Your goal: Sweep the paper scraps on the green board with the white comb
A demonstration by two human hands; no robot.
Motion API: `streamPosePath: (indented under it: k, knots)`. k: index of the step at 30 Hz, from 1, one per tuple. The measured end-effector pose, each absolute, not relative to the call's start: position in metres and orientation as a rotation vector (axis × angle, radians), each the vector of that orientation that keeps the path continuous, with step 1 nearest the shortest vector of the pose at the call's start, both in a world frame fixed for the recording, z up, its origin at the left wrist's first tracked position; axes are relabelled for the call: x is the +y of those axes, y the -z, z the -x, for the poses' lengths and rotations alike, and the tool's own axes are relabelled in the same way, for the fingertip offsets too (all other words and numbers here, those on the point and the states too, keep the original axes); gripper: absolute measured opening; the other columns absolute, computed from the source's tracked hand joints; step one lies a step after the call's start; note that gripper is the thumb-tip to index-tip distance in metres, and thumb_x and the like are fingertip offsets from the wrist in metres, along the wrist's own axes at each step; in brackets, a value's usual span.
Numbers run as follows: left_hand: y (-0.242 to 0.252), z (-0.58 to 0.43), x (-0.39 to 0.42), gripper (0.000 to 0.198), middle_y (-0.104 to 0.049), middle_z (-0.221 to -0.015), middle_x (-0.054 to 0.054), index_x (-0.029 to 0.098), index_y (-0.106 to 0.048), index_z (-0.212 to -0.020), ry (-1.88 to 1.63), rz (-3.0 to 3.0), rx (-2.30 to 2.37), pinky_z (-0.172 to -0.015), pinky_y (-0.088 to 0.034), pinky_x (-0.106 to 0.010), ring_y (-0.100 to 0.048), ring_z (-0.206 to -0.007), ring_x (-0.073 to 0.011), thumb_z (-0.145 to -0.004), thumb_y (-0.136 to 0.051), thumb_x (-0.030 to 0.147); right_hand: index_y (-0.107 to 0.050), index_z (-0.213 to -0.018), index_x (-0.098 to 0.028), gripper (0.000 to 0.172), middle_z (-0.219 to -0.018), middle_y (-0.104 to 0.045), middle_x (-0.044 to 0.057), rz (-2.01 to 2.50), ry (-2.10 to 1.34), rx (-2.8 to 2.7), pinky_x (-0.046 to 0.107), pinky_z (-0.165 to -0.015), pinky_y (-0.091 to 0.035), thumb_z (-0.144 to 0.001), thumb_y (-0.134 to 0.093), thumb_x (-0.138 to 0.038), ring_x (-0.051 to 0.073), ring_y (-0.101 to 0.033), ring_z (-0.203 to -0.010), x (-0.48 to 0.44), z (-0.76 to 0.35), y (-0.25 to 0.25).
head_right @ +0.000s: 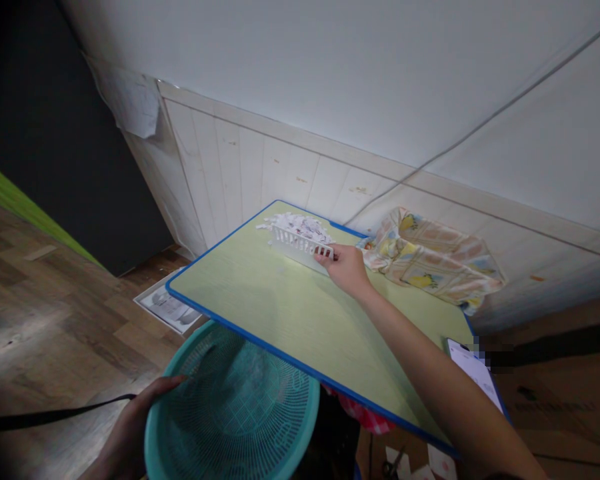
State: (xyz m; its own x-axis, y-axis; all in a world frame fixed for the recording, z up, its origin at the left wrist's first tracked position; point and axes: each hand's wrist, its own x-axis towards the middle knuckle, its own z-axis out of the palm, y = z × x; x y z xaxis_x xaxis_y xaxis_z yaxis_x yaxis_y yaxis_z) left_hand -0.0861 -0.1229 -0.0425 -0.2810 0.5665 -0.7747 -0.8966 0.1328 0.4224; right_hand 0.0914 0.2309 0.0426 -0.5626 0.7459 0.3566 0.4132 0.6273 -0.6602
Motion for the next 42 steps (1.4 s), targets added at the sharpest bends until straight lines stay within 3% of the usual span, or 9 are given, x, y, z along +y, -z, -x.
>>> streamPosePath:
  k: [5,13,19,33,37,42]
  knots:
    - [0.044,0.086,-0.124,0.025,-0.084,-0.066,-0.006,0.014,-0.078,-0.106,-1.490,0.389,1.156,-0.057,-0.065,-0.035,-0.079,-0.058,-0.0280,-0.083,-0.071,0.009,-0.081,-0.088,-0.016,0.033,-0.073,-0.073,0.002,0.891,-0.753,-2.174,0.029,-0.060,-0.048,-0.077,-0.073,-0.046,0.021,-0.064,-0.067,0.230,-0.095,-0.041]
    - [0.044,0.086,-0.124,0.043,-0.084,-0.067,-0.008,0.007,-0.071,-0.127,-1.472,0.379,1.166,-0.067,-0.067,-0.042,-0.081,-0.064,-0.0334,-0.084,-0.071,0.011,-0.081,-0.083,-0.013,0.036,-0.059,-0.062,0.000,0.925,-0.597,-2.263,0.026,-0.052,-0.034,-0.080,-0.069,-0.047,0.016,-0.052,-0.055,0.225,-0.095,-0.044]
    - [0.040,0.087,-0.122,0.047,-0.084,-0.065,-0.006,0.008,-0.068,-0.132,-1.488,0.382,1.179,-0.070,-0.067,-0.043,-0.081,-0.065,-0.0333,-0.085,-0.071,0.009,-0.083,-0.088,-0.014,0.036,-0.072,-0.073,0.003,0.877,-0.733,-2.218,0.029,-0.060,-0.048,-0.078,-0.074,-0.047,0.020,-0.063,-0.065,0.226,-0.098,-0.048]
    - [0.038,0.087,-0.123,0.057,-0.085,-0.070,-0.010,0.005,-0.065,-0.137,-1.491,0.377,1.160,-0.074,-0.067,-0.047,-0.082,-0.077,-0.0382,-0.081,-0.073,0.011,-0.084,-0.092,-0.016,0.037,-0.085,-0.081,0.006,0.831,-0.935,-2.171,0.034,-0.069,-0.057,-0.074,-0.080,-0.049,0.024,-0.072,-0.073,0.228,-0.102,-0.039]
    - [0.040,0.087,-0.123,0.045,-0.084,-0.066,-0.009,0.007,-0.072,-0.126,-1.481,0.385,1.191,-0.073,-0.067,-0.046,-0.082,-0.074,-0.0368,-0.082,-0.073,0.012,-0.084,-0.091,-0.017,0.037,-0.085,-0.081,0.006,0.829,-0.999,-2.150,0.033,-0.066,-0.056,-0.072,-0.082,-0.049,0.023,-0.072,-0.073,0.219,-0.111,-0.039]
    - [0.049,0.091,-0.126,0.007,-0.084,-0.069,-0.010,0.013,-0.079,-0.085,-1.457,0.323,1.196,-0.067,-0.067,-0.041,-0.081,-0.068,-0.0331,-0.082,-0.073,0.014,-0.084,-0.086,-0.017,0.032,-0.075,-0.079,0.005,0.906,-0.840,-2.137,0.030,-0.058,-0.052,-0.075,-0.079,-0.047,0.021,-0.069,-0.065,0.207,-0.137,-0.045]
